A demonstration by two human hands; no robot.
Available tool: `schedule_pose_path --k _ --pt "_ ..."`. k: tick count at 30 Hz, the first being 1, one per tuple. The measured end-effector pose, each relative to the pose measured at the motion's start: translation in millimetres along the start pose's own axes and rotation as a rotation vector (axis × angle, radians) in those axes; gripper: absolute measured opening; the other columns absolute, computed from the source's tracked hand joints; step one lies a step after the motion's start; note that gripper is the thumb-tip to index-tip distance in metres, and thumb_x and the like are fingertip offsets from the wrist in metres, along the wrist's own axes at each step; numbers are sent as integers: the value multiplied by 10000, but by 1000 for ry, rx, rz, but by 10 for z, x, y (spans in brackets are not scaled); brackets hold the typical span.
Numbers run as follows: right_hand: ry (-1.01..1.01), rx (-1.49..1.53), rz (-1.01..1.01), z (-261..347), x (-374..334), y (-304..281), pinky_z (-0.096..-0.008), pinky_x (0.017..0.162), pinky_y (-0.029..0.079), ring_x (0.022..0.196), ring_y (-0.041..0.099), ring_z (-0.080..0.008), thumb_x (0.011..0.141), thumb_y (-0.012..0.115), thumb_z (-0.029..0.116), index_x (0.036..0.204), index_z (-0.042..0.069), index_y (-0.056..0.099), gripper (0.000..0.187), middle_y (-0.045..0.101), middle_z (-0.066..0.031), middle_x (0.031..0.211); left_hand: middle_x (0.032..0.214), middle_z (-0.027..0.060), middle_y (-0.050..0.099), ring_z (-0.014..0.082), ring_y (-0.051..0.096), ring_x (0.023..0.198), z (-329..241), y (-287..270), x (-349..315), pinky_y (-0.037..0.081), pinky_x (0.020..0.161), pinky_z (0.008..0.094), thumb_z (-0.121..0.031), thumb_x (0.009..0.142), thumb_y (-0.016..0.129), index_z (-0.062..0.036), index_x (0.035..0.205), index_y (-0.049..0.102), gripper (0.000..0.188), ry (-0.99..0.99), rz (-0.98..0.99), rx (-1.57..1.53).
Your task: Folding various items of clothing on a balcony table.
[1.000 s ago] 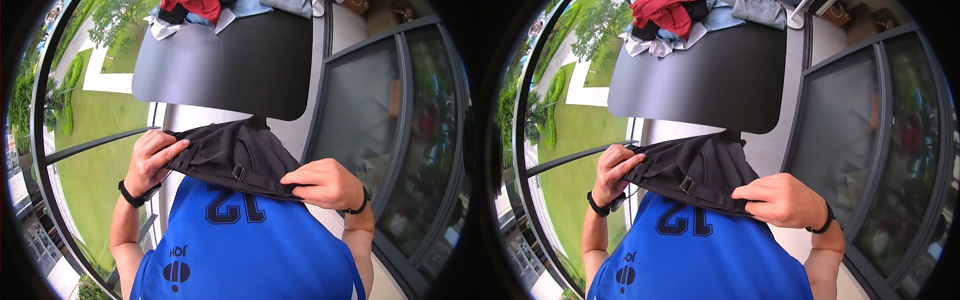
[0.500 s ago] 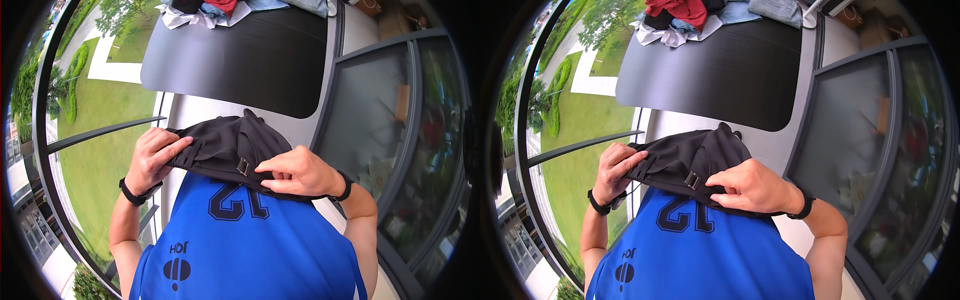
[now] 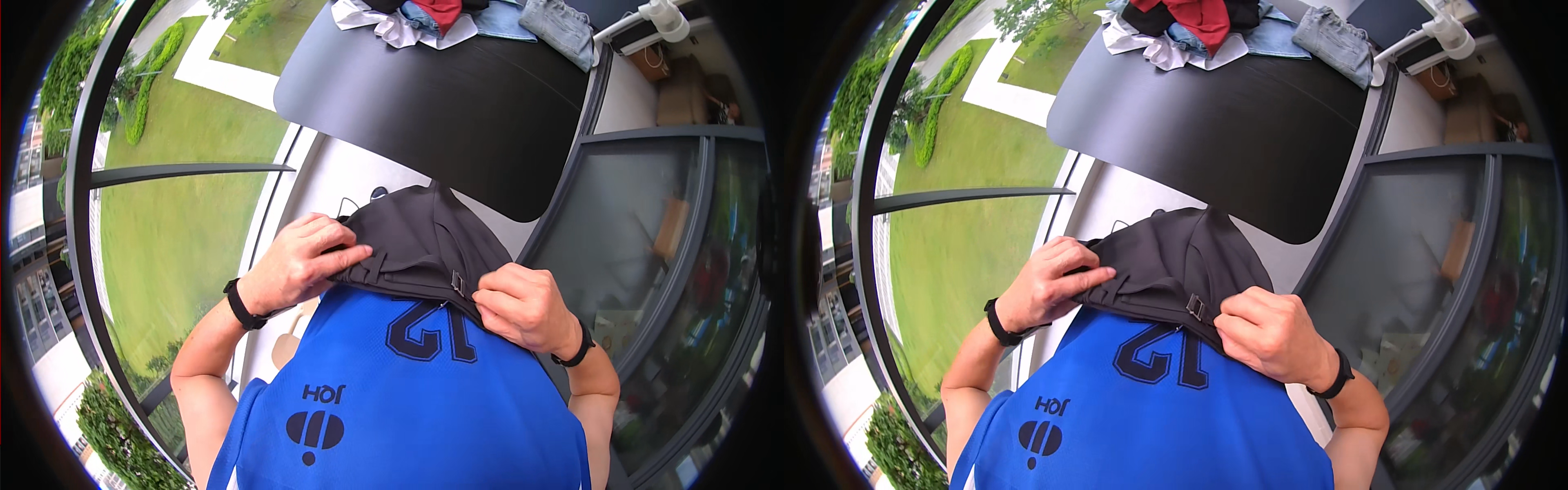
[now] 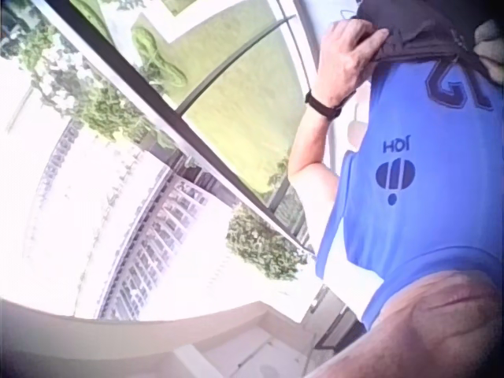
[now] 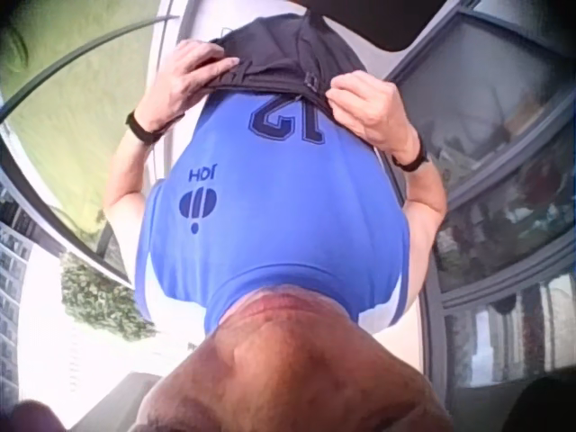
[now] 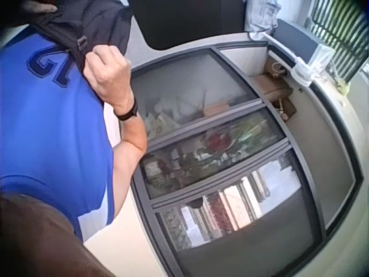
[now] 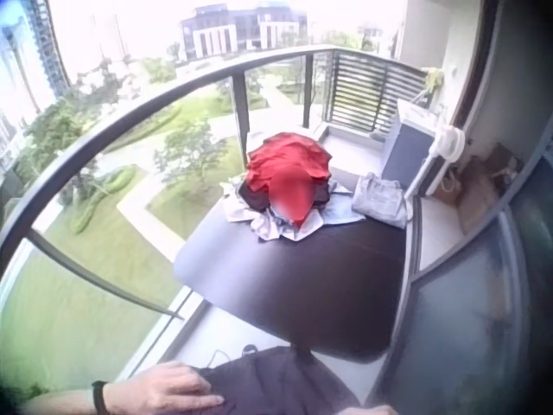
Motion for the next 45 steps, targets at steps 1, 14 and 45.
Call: schedule_pose_path --k 1,14,45 --pt "8 31 -34 -17 3 -20 -358 549 528 648 652 -250 757 755 21 934 12 681 192 654 -66 809 892 100 635 279 633 863 -8 7 -46 520 815 395 -39 708 744 -23 1216 703 510 -37 17 -59" --pt "111 158 151 -178 136 32 -369 543 496 608 616 -273 817 746 44 1259 -16 648 457 623 -104 783 878 100 715 191 711 748 273 330 17 555 654 307 -47 863 726 17 1028 707 179 -404 96 -670" --pt "351 201 41 -509 100 -614 -363 630 536 702 703 -324 868 687 -27 1071 -25 712 205 722 -171 832 811 187 655 387 665 788 355 -14 533 510 691 445 39 746 597 -5 1101 625 359 -286 183 -311"
Point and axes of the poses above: each hand's wrist, its own x-axis towards the middle knuckle, its own y-axis out of the palm, z = x × y, the point moved 8 cm from there along x, towards the middle knuckle
